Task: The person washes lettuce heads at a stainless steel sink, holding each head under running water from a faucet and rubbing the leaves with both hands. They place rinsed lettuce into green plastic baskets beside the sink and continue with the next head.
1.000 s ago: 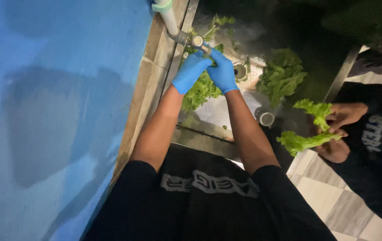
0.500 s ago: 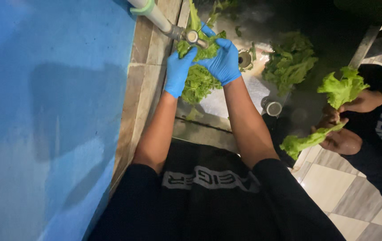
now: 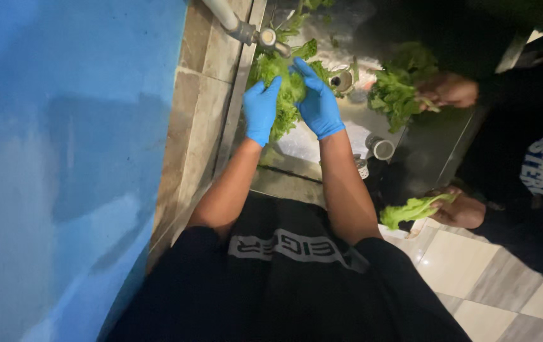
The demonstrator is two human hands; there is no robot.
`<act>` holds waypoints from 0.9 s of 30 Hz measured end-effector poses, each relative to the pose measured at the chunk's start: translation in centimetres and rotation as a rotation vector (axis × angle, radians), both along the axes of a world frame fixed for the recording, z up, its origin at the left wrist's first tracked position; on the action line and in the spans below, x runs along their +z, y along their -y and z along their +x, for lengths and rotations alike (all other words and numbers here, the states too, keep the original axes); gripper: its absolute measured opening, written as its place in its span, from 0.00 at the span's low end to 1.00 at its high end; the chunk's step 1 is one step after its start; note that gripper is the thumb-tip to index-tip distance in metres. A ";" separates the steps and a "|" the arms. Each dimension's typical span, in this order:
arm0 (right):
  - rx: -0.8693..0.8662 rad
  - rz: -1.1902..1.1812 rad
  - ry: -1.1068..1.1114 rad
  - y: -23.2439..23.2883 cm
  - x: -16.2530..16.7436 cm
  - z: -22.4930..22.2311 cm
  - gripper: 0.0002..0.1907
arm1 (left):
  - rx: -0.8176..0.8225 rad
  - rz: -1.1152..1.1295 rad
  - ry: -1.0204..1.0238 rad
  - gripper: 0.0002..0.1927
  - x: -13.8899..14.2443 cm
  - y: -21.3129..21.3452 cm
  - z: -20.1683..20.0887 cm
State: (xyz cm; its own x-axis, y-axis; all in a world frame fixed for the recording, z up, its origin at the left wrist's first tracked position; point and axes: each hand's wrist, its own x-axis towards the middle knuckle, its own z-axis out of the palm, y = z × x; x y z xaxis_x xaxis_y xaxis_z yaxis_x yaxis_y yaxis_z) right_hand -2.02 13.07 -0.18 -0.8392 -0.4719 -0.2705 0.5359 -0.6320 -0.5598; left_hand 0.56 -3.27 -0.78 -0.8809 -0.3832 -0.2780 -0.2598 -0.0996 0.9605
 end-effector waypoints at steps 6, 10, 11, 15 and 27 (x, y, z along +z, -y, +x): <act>0.091 -0.060 0.297 -2.2 -1.6 4.9 0.33 | -0.118 0.439 0.024 0.09 2.7 0.6 -4.3; 0.111 -0.082 0.308 -3.8 -0.8 8.7 0.33 | -0.221 0.507 -0.045 0.07 2.9 0.9 -7.4; 0.127 -0.076 0.301 -4.2 -0.6 9.4 0.33 | -0.227 0.586 -0.041 0.08 3.1 1.0 -7.5; 0.133 0.028 0.219 -6.3 -0.1 10.5 0.34 | -0.396 0.024 -0.227 0.20 2.2 1.0 -4.6; 0.071 0.683 -0.159 -5.2 3.4 8.1 0.22 | -0.292 0.623 0.150 0.16 -2.5 -0.4 12.9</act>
State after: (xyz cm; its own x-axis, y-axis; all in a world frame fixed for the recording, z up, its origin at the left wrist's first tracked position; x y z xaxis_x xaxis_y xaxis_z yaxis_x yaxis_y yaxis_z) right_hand 6.11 18.27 3.20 -0.8664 -0.2953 -0.4026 0.4419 -0.0781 -0.8937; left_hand 13.50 -2.85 -3.26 -0.8584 0.1333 -0.4954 -0.4850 -0.5257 0.6989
